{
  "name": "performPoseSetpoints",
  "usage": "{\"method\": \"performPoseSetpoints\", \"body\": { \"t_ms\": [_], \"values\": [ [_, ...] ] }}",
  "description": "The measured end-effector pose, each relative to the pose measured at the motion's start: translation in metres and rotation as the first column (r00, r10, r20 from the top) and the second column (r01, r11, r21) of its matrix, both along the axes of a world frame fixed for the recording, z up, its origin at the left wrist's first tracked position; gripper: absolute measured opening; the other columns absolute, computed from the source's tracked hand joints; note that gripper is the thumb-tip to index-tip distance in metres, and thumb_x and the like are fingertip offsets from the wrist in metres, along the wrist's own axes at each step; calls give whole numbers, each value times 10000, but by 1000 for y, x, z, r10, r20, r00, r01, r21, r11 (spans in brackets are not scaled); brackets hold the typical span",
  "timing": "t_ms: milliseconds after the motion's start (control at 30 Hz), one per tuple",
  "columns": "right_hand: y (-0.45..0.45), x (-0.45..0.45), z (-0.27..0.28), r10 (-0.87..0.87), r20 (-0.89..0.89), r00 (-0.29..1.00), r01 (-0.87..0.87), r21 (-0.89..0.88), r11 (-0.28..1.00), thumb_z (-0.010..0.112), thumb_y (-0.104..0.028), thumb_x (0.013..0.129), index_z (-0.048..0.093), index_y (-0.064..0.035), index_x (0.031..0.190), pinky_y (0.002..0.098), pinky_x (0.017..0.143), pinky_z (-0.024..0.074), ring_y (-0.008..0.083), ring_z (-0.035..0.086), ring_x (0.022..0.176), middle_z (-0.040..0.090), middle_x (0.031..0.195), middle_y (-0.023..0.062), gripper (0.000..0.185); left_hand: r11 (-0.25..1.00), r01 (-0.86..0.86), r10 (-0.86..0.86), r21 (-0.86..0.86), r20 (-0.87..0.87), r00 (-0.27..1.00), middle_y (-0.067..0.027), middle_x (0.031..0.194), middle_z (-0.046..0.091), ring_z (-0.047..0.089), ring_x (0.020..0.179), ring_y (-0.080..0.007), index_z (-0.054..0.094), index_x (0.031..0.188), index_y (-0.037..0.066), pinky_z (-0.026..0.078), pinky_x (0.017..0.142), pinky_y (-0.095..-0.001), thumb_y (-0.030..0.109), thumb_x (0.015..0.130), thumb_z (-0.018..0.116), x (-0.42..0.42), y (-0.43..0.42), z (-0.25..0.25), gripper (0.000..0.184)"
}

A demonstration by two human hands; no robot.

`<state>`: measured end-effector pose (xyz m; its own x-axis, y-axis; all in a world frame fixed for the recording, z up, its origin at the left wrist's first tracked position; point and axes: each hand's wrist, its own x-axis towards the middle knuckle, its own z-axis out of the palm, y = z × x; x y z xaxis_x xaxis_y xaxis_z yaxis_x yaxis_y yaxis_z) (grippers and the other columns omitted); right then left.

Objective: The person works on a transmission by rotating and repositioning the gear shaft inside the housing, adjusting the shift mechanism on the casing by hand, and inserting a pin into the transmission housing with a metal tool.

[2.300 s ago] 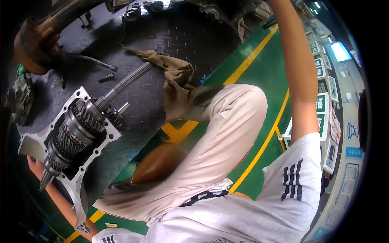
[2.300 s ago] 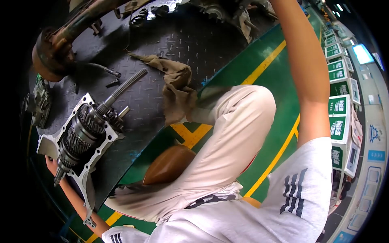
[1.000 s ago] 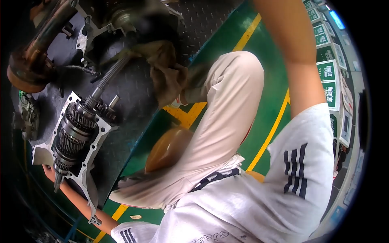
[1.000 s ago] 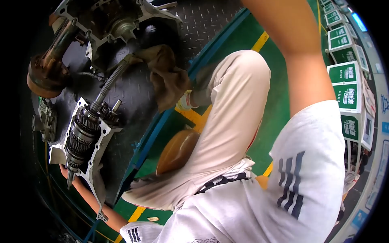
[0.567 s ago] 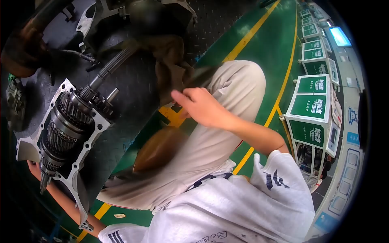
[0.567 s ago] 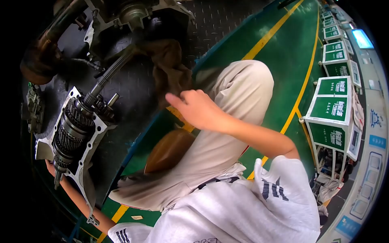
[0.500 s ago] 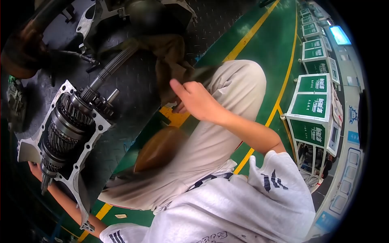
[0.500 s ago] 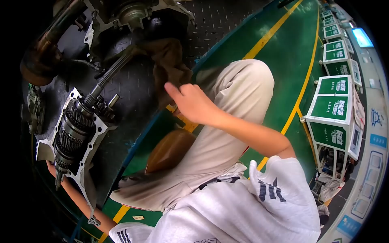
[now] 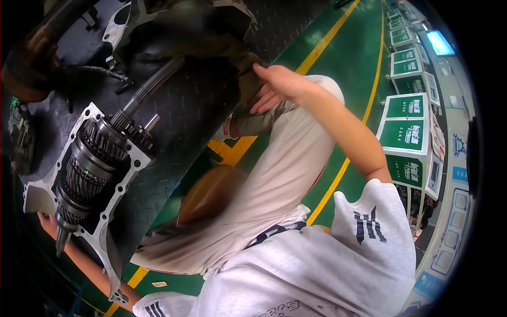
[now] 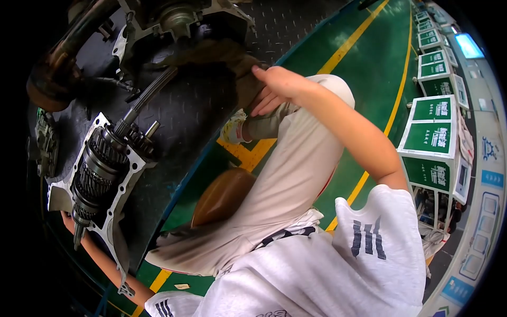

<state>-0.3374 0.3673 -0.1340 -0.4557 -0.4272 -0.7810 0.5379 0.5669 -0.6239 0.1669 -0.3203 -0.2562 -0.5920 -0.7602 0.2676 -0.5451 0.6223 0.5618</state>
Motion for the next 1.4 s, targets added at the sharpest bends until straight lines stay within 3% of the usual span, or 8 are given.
{"method": "performPoseSetpoints", "body": {
  "t_ms": [433,733,833,933,1133,1167,1233,1400],
  "values": [
    [22,-42,28,29,-279,960,10,136,991,319,-464,1124,510,194,1319,368,756,664,387,764,942,650,1237,365,713,997,29,-26,70,-44,999,-150,1272,703,681,1048,-210,548,1427,-32,517,920,-323,75,947,681,-1,-6,-7,509],
    [-1,10,53,464,-210,861,-394,303,868,382,-764,990,659,167,1165,354,780,632,313,781,891,724,1102,294,987,993,45,-36,111,-80,996,-162,1308,682,673,1086,-220,530,1445,-41,508,953,-325,77,942,671,3,-9,-7,535],
    [18,-16,83,460,-439,772,-330,343,880,424,-749,986,713,129,1079,334,731,606,259,775,819,760,1017,226,929,994,68,-63,83,-57,996,-164,1315,676,665,1080,-209,492,1477,-57,506,967,-323,57,918,679,10,-15,-7,601],
    [49,-40,85,360,-647,672,-348,153,925,448,-550,1069,720,31,1164,290,814,554,192,736,916,768,1035,113,649,996,63,-62,59,-19,998,-177,1320,668,670,1050,-220,450,1509,-61,512,969,-342,27,927,658,21,-25,-13,624],
    [62,4,77,14,-837,548,-125,-66,990,478,-369,1082,629,3,1316,304,895,517,204,659,1132,690,1270,107,464,998,-52,50,29,83,995,-192,1286,681,679,1043,-240,467,1495,-34,525,931,-367,47,966,624,38,-41,-11,557],
    [64,8,76,23,-834,551,-128,-57,990,478,-369,1082,629,3,1316,304,895,517,204,659,1132,690,1270,107,464,998,-66,63,24,99,993,-193,1281,682,679,1044,-242,472,1488,-32,524,930,-367,53,967,625,39,-44,-8,550],
    [69,12,74,284,-911,300,-261,207,943,522,-482,1041,549,-2,1411,330,908,526,262,651,1159,633,1353,140,606,997,-82,80,11,130,988,-195,1272,685,679,1045,-247,484,1474,-30,523,929,-367,66,967,628,41,-55,-7,535],
    [71,2,76,356,-869,344,-392,211,895,555,-726,926,411,-39,1529,358,872,549,300,645,1133,558,1416,167,925,993,-118,117,-4,184,976,-200,1250,690,679,1048,-258,512,1438,-23,519,926,-368,97,969,634,54,-66,-3,500]
  ]
}}
